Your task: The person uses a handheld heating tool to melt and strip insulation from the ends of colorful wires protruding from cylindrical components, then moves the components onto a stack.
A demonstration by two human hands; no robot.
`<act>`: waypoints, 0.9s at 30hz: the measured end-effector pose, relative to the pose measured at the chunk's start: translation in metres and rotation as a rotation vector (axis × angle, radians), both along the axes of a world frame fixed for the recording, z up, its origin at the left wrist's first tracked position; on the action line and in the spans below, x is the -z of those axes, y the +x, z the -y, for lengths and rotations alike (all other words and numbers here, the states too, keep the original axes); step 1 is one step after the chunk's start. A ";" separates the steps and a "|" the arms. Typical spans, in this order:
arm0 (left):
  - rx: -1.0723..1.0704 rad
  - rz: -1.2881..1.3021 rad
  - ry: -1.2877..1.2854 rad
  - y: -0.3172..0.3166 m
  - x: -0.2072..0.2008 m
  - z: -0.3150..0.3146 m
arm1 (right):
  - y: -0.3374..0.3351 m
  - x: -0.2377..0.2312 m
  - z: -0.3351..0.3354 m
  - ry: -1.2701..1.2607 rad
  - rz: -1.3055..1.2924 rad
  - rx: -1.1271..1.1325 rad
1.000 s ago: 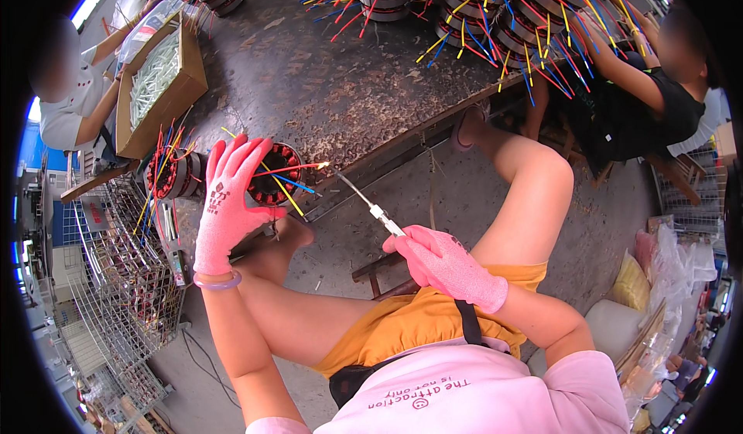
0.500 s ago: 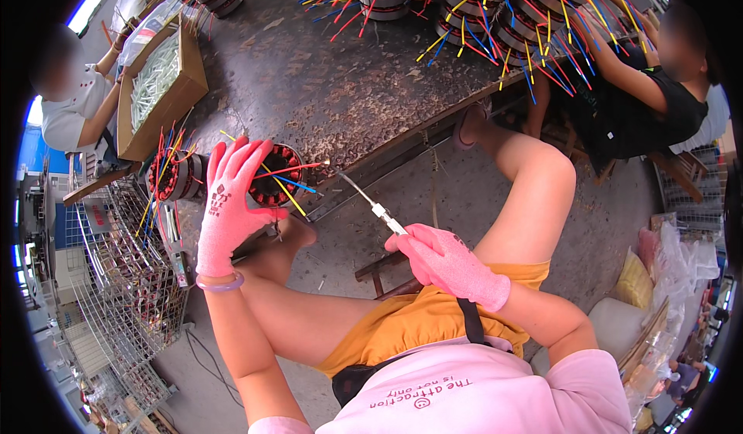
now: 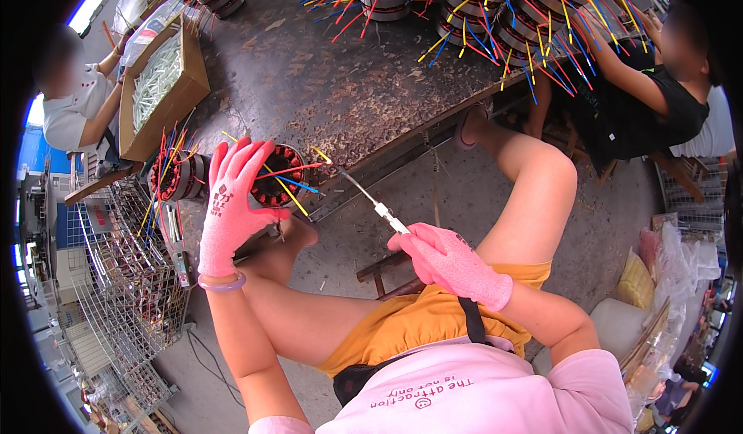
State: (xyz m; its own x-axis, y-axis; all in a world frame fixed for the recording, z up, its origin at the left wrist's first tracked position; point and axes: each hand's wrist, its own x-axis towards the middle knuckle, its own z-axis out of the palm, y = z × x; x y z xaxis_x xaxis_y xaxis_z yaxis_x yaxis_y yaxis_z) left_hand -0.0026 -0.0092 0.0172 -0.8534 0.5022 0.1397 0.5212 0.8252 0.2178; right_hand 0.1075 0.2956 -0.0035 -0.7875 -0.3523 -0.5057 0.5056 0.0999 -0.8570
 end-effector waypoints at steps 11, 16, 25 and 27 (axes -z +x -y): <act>0.005 -0.010 0.016 0.000 0.001 0.000 | -0.001 -0.005 0.001 -0.007 0.068 0.016; 0.003 -0.002 0.013 0.001 -0.001 0.000 | 0.001 0.001 0.001 -0.019 0.021 0.013; 0.003 -0.005 0.011 0.002 -0.001 0.001 | 0.003 0.006 0.001 -0.012 -0.024 0.017; 0.003 -0.008 0.013 0.001 0.000 0.001 | 0.003 0.007 0.001 -0.010 -0.014 0.020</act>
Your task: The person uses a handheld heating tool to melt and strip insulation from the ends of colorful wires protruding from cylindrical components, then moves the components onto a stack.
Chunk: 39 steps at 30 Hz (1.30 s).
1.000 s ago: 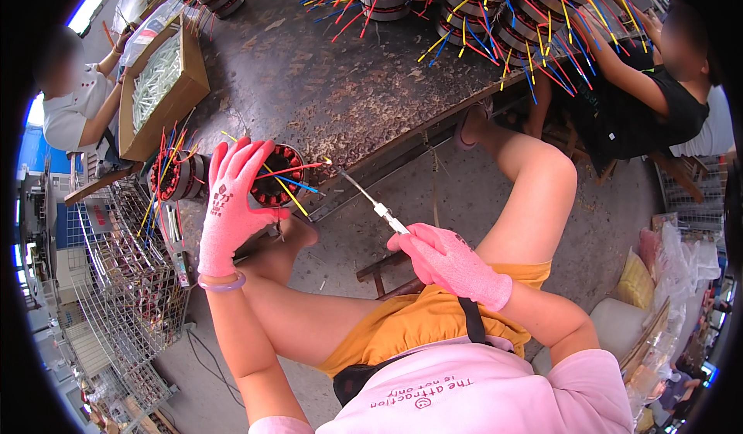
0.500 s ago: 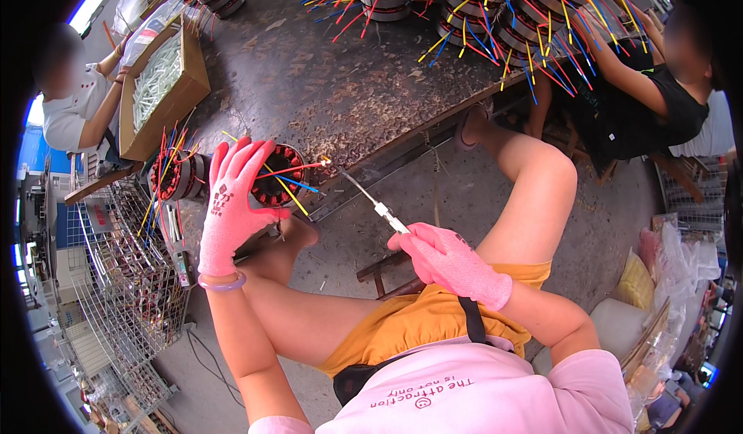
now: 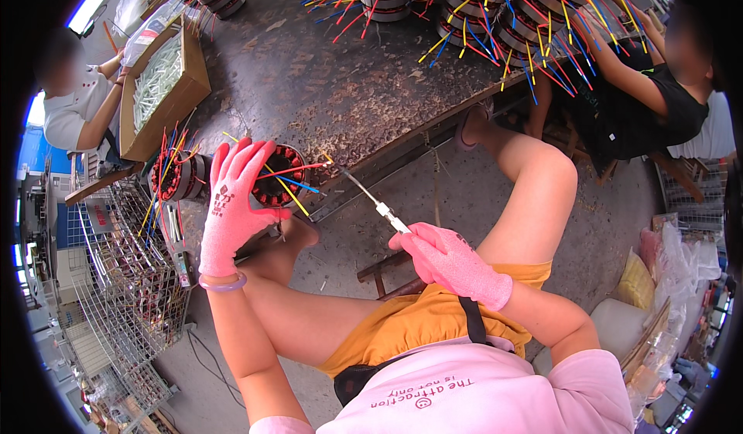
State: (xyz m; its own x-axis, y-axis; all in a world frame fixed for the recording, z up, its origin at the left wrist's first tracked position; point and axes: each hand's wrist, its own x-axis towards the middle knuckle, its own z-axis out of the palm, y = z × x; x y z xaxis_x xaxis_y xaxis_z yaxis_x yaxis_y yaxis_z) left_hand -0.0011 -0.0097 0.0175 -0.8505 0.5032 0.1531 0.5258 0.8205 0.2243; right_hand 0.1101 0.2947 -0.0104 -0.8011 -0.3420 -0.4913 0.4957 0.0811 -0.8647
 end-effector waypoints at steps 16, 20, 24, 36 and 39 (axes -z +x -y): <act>-0.007 0.012 0.002 0.002 -0.001 0.002 | -0.003 -0.015 0.001 0.025 0.071 -0.032; -0.003 0.012 0.020 0.001 0.001 -0.001 | -0.002 -0.011 -0.001 0.004 0.093 0.002; -0.005 -0.011 0.002 -0.002 -0.001 -0.002 | -0.002 -0.015 -0.002 -0.019 0.138 0.046; -0.433 -0.203 -0.167 -0.058 0.039 -0.020 | 0.001 -0.016 -0.032 -0.123 0.116 0.117; -0.525 -0.160 -0.217 -0.097 0.035 -0.018 | 0.000 -0.016 -0.039 -0.129 0.104 0.124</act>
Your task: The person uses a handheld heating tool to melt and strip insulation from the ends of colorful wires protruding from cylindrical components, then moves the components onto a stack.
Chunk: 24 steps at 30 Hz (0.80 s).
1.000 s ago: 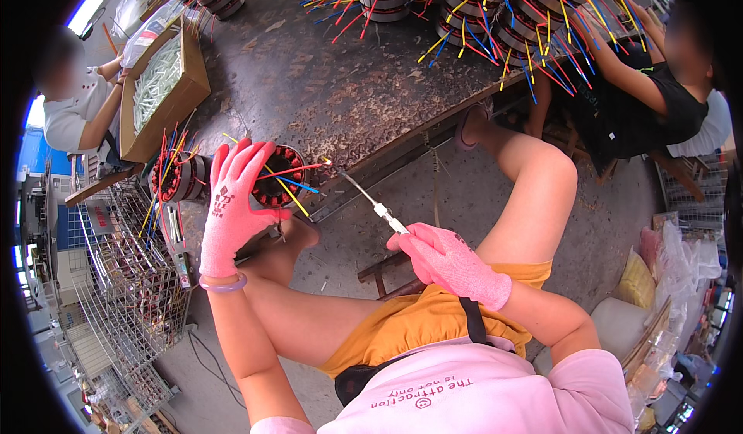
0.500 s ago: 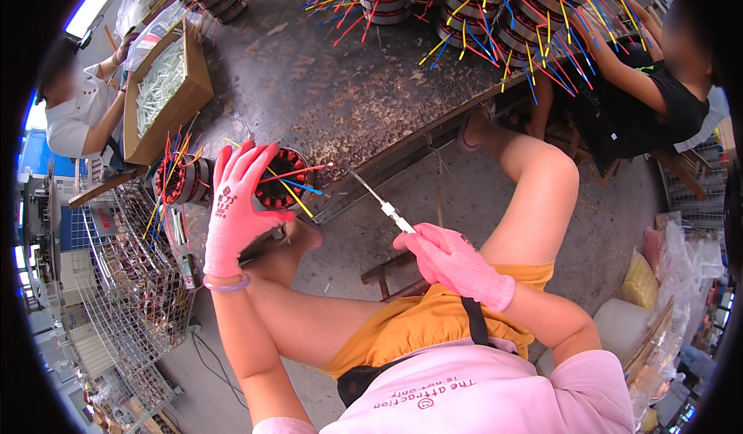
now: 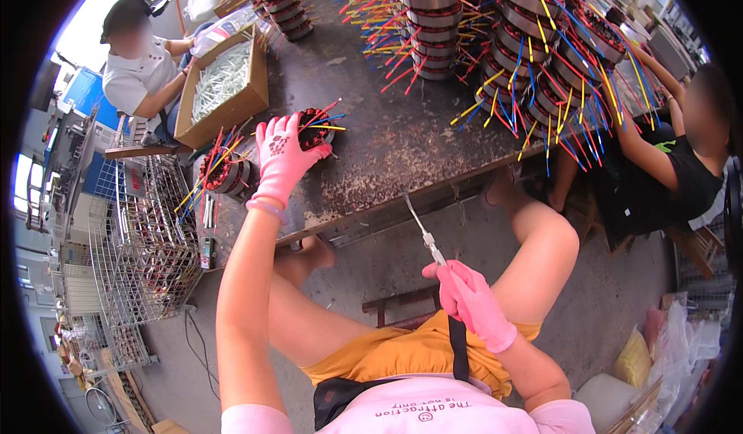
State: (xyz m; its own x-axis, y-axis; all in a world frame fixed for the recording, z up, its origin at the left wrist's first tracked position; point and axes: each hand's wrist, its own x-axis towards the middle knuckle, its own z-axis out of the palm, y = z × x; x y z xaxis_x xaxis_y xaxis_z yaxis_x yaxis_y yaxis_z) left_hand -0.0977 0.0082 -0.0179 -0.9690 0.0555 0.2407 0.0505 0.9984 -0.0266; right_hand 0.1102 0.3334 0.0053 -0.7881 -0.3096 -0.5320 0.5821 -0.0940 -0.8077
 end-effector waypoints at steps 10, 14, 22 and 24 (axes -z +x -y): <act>-0.244 -0.021 -0.048 -0.099 0.010 0.008 | -0.001 0.002 -0.013 -0.112 0.014 0.069; -0.262 -0.015 -0.033 -0.106 0.008 0.010 | 0.000 0.000 -0.010 -0.134 0.023 0.080; -0.199 -0.033 0.059 -0.100 0.001 0.004 | 0.001 -0.013 -0.001 -0.066 0.012 0.033; -0.213 -0.051 0.063 -0.097 0.003 0.003 | 0.004 -0.017 0.001 -0.067 -0.001 0.035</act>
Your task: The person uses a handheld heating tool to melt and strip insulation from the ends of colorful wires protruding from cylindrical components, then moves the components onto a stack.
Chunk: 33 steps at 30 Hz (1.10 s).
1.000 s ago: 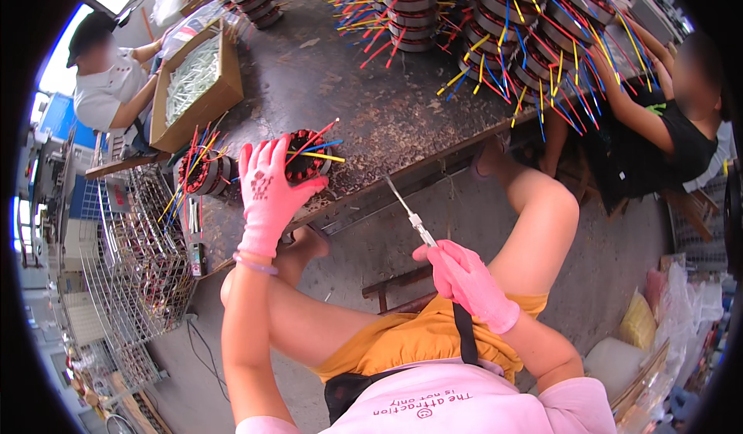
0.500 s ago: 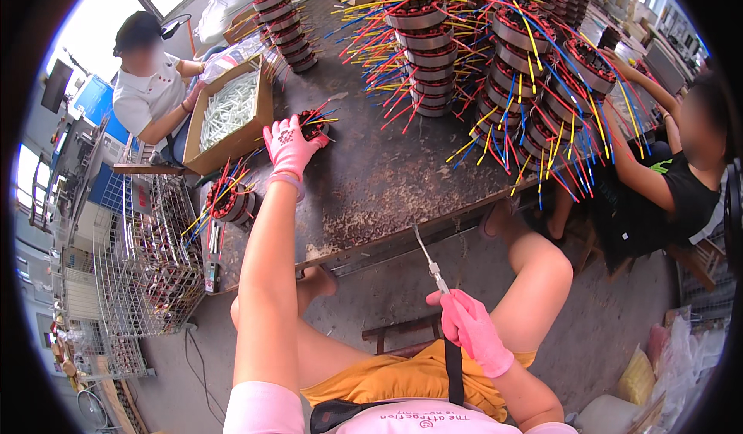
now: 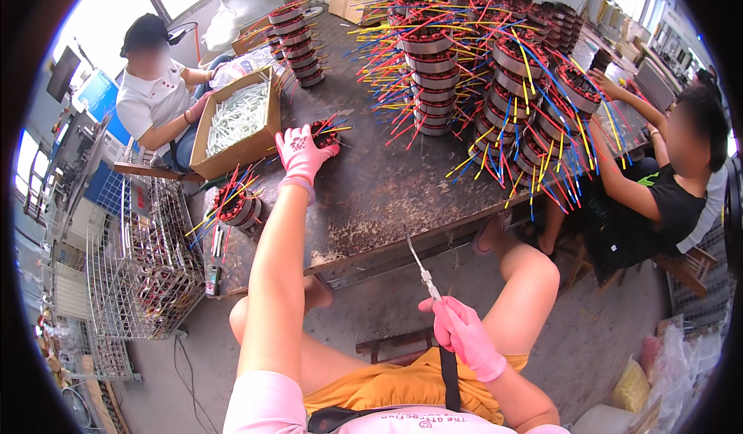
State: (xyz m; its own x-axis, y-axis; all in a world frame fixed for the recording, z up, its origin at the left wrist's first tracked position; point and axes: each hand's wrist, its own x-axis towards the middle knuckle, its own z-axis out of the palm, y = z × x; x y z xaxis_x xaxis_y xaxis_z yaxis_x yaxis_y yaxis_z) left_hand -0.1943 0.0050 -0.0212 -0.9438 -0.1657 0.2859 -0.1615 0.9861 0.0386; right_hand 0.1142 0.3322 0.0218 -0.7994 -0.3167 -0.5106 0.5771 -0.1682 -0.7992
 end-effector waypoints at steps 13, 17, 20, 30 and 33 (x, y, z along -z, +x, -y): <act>0.033 0.091 0.070 0.140 -0.088 0.136 | -0.001 -0.002 0.003 0.044 -0.076 -0.010; 0.121 0.213 0.389 0.153 -0.077 0.149 | -0.001 -0.006 0.011 0.055 -0.074 -0.048; 0.069 0.142 0.306 0.158 -0.077 0.147 | 0.005 -0.001 0.015 0.020 -0.067 -0.046; 0.543 0.116 0.287 0.185 -0.066 0.027 | 0.006 0.003 0.014 0.034 -0.051 -0.078; 0.522 0.195 0.272 0.188 -0.041 0.016 | 0.006 0.001 0.015 0.093 -0.008 -0.149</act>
State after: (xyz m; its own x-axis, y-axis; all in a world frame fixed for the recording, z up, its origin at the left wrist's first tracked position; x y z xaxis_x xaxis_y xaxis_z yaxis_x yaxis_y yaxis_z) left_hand -0.0067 -0.0109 0.0193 -0.9507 0.2888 0.1126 0.3099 0.8961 0.3178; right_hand 0.1204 0.3169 0.0203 -0.7513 -0.3837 -0.5369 0.5836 -0.0066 -0.8120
